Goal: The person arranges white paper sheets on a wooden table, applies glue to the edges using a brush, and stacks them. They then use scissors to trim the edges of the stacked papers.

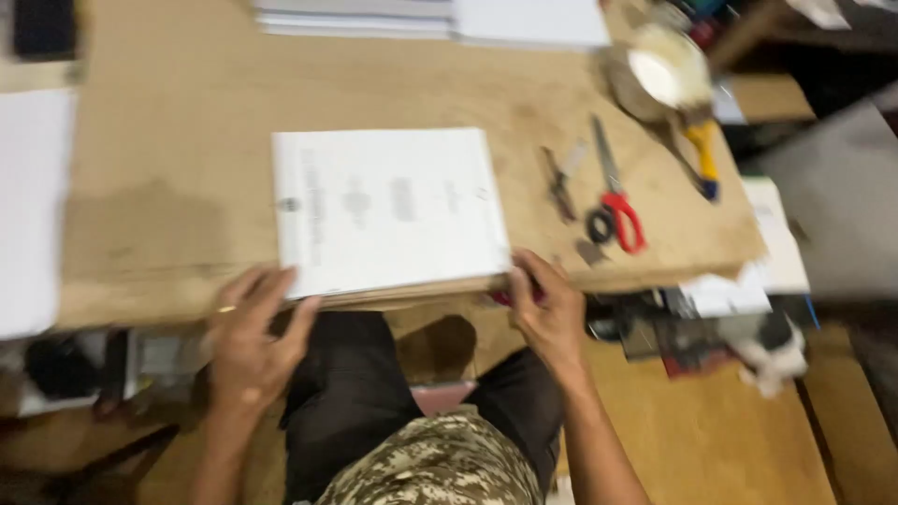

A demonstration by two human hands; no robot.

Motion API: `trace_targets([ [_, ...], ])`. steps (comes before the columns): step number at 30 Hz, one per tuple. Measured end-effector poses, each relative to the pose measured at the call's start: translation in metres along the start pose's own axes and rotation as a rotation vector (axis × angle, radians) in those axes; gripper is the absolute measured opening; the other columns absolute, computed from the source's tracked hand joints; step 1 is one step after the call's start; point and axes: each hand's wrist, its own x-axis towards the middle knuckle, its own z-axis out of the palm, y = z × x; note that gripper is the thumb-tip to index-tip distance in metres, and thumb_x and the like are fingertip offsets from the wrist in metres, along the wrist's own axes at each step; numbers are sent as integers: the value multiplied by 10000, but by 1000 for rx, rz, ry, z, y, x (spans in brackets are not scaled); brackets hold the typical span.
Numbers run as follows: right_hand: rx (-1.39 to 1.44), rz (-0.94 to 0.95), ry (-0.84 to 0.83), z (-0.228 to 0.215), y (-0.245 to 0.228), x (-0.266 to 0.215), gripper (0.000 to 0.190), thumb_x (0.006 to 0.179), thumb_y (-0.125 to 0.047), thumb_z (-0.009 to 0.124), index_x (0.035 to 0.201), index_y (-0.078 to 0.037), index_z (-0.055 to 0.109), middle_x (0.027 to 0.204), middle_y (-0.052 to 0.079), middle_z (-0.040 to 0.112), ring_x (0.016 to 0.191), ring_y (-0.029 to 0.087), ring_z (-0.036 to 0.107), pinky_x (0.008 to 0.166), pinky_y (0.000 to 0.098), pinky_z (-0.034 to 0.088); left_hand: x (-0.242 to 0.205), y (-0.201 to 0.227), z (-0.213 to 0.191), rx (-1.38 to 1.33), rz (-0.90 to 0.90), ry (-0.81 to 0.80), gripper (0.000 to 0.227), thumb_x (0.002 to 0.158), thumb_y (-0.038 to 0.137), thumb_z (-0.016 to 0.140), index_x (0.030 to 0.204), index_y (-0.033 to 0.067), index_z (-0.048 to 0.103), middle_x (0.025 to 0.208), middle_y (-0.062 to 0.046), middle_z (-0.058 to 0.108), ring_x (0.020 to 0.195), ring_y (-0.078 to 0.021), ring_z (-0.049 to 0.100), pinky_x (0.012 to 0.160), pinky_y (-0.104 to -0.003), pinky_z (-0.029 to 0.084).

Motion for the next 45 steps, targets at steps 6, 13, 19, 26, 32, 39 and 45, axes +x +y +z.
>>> trace_targets([
  [6,77,140,167,17,-1,-15,157,991,-171,730,1072,-49,787,1017,37,778,940,95,681,910,271,517,2,-10,6,-46,11,-6,294,899,179,799,1152,33,771,1120,-82,782,1111,-300,691,997,-407,555],
  [13,-156,264,-70,0,-18,36,376,1061,-360,603,1233,-57,743,926,129,755,839,228,719,705,417,620,34,-19,-40,-96,-217,-452,556,919,478,694,1357,137,666,1410,-143,650,1318,-317,554,1120,-534,407],
  [19,121,42,98,27,23,75,234,1116,-165,617,1241,-15,745,992,104,746,900,183,709,832,314,615,91,-143,-92,430,-346,-42,694,908,467,669,1454,43,601,1414,-199,616,1317,-395,521,1134,-504,356],
  [26,77,-9,225,43,81,78,196,1053,-139,662,1180,-40,774,983,139,753,908,231,712,835,358,543,75,-216,-116,681,-549,-189,1026,790,689,759,1476,-51,574,1267,-316,666,1142,-548,625,888,-624,490],
  [32,119,145,168,27,42,78,241,1019,-243,613,1132,-90,761,951,57,774,889,169,711,815,316,578,37,-354,-113,35,-648,-32,598,992,521,777,1438,152,627,1012,-45,695,836,-149,637,677,-319,447],
  [39,451,224,148,19,26,75,290,1025,-268,625,1148,-29,733,823,61,734,731,132,665,705,278,585,61,-295,-110,-125,-394,-88,405,1390,362,255,1416,13,460,1040,-125,435,889,-256,419,759,-408,326],
  [45,832,292,-122,-8,-10,20,487,1090,-436,445,896,-62,690,723,61,719,543,131,639,500,231,506,71,-4,-113,129,257,-250,668,751,90,846,1380,199,650,1328,-111,736,1093,-321,727,913,-439,553],
])
